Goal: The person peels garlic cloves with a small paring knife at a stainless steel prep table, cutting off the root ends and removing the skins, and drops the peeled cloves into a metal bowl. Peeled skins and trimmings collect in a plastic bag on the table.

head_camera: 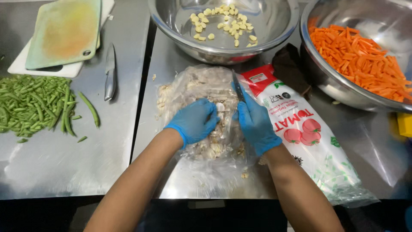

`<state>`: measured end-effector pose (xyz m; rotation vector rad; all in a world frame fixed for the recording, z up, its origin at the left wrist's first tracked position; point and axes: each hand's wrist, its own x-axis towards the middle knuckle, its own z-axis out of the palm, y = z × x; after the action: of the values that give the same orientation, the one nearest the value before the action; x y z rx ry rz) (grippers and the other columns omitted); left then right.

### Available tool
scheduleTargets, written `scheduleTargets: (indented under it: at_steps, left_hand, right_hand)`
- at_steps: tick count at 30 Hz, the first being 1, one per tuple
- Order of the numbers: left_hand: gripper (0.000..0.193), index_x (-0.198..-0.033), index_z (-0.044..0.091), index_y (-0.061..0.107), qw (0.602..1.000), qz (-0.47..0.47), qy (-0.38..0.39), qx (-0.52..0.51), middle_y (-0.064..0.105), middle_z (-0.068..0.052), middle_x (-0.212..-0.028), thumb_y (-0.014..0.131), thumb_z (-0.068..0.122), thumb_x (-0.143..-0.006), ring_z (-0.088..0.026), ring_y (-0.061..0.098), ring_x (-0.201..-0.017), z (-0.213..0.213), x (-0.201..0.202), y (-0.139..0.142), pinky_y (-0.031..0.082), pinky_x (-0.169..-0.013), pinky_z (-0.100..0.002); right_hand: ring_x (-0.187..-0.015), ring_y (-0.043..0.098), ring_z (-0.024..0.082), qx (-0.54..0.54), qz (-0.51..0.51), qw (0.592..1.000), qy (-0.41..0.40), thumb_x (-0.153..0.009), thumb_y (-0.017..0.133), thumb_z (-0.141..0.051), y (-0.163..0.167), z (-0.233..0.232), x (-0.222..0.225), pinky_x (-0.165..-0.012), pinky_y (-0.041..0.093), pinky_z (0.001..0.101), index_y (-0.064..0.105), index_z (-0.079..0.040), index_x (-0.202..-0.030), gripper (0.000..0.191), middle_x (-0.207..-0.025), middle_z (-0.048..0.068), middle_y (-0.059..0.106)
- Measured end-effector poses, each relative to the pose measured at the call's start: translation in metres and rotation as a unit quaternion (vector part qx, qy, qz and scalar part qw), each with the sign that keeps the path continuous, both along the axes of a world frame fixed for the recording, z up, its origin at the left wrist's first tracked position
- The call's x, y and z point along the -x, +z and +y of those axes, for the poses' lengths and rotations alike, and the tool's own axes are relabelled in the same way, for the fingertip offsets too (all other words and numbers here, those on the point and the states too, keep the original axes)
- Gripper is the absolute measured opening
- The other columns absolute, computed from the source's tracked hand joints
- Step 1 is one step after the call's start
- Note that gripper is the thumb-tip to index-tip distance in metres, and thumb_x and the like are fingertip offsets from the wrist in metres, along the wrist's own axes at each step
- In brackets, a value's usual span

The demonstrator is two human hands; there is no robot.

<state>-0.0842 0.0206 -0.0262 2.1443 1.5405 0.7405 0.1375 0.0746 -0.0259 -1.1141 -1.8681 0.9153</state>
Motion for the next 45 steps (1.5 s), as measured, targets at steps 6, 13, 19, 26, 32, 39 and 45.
scheduleTargets:
  at_steps: [6,13,19,26,32,39,45]
  left_hand:
    - [0.034,-0.101,0.008,0.069,0.965,0.255,0.025,-0.064,0.063,-0.014,-0.109,0.074,0.029,-0.075,-0.034,0.061,-0.102,-0.034,0.013,0.018,0.048,-0.084,-0.048]
    - [0.039,-0.088,0.014,0.075,0.915,0.382,0.038,0.127,0.070,-0.011,-0.097,0.054,0.045,-0.100,-0.029,0.066,-0.094,-0.048,0.013,0.046,0.041,-0.093,-0.046]
    - [0.034,-0.097,0.013,0.074,0.945,0.311,0.091,0.044,0.072,-0.012,-0.094,0.061,0.044,-0.092,-0.031,0.068,-0.090,-0.029,-0.005,0.036,0.044,-0.085,-0.049]
    - [0.024,-0.097,0.016,0.075,0.988,0.151,0.036,-0.026,0.071,-0.010,-0.105,0.068,0.033,-0.082,-0.035,0.068,-0.098,-0.003,-0.002,0.007,0.054,-0.077,-0.050]
    - [0.031,-0.107,0.019,0.069,0.993,0.094,0.021,0.073,0.072,-0.013,-0.101,0.067,0.045,-0.089,-0.038,0.066,-0.095,0.004,-0.002,0.016,0.053,-0.080,-0.052]
    - [0.028,-0.109,0.021,0.069,0.996,0.051,-0.004,0.077,0.073,-0.012,-0.095,0.064,0.039,-0.088,-0.037,0.068,-0.091,0.018,0.011,0.000,0.053,-0.080,-0.050]
    - [0.028,-0.122,0.016,0.066,0.988,-0.129,-0.066,-0.050,0.071,-0.014,-0.112,0.055,0.026,-0.098,-0.036,0.067,-0.104,0.017,0.021,-0.015,0.053,-0.090,-0.045]
  right_hand:
    - [-0.084,0.073,0.020,-0.160,-0.063,0.963,0.206,-0.091,0.075,-0.018,0.001,0.000,0.000,-0.076,0.059,0.0320,0.072,-0.008,-0.117,0.028,-0.102,0.009,0.076]
    - [-0.077,0.068,0.027,-0.201,-0.183,0.948,0.167,-0.080,0.081,-0.023,-0.006,-0.008,0.009,-0.071,0.056,0.0373,0.074,-0.013,-0.120,0.041,-0.100,0.009,0.072]
    - [-0.086,0.069,0.030,-0.230,-0.197,0.943,0.138,-0.085,0.079,-0.023,-0.002,-0.017,0.017,-0.074,0.055,0.0398,0.072,-0.012,-0.102,0.021,-0.098,0.009,0.069]
    - [-0.077,0.070,0.032,-0.110,-0.227,0.960,0.117,-0.080,0.080,-0.022,0.001,-0.016,0.018,-0.068,0.055,0.0428,0.068,-0.013,-0.105,0.029,-0.083,0.011,0.070]
    - [-0.078,0.071,0.036,-0.119,-0.228,0.963,0.083,-0.079,0.078,-0.024,0.005,-0.020,0.028,-0.066,0.055,0.0457,0.067,-0.016,-0.105,0.029,-0.084,0.011,0.073]
    - [-0.077,0.072,0.035,-0.059,-0.264,0.962,0.045,-0.080,0.075,-0.027,0.003,-0.022,0.035,-0.066,0.054,0.0474,0.065,-0.017,-0.107,0.031,-0.082,0.009,0.074]
    - [-0.069,0.070,0.025,-0.010,-0.221,0.975,0.019,-0.081,0.076,-0.023,-0.006,-0.017,0.031,-0.065,0.053,0.0398,0.068,-0.016,-0.109,0.030,-0.073,0.008,0.069]
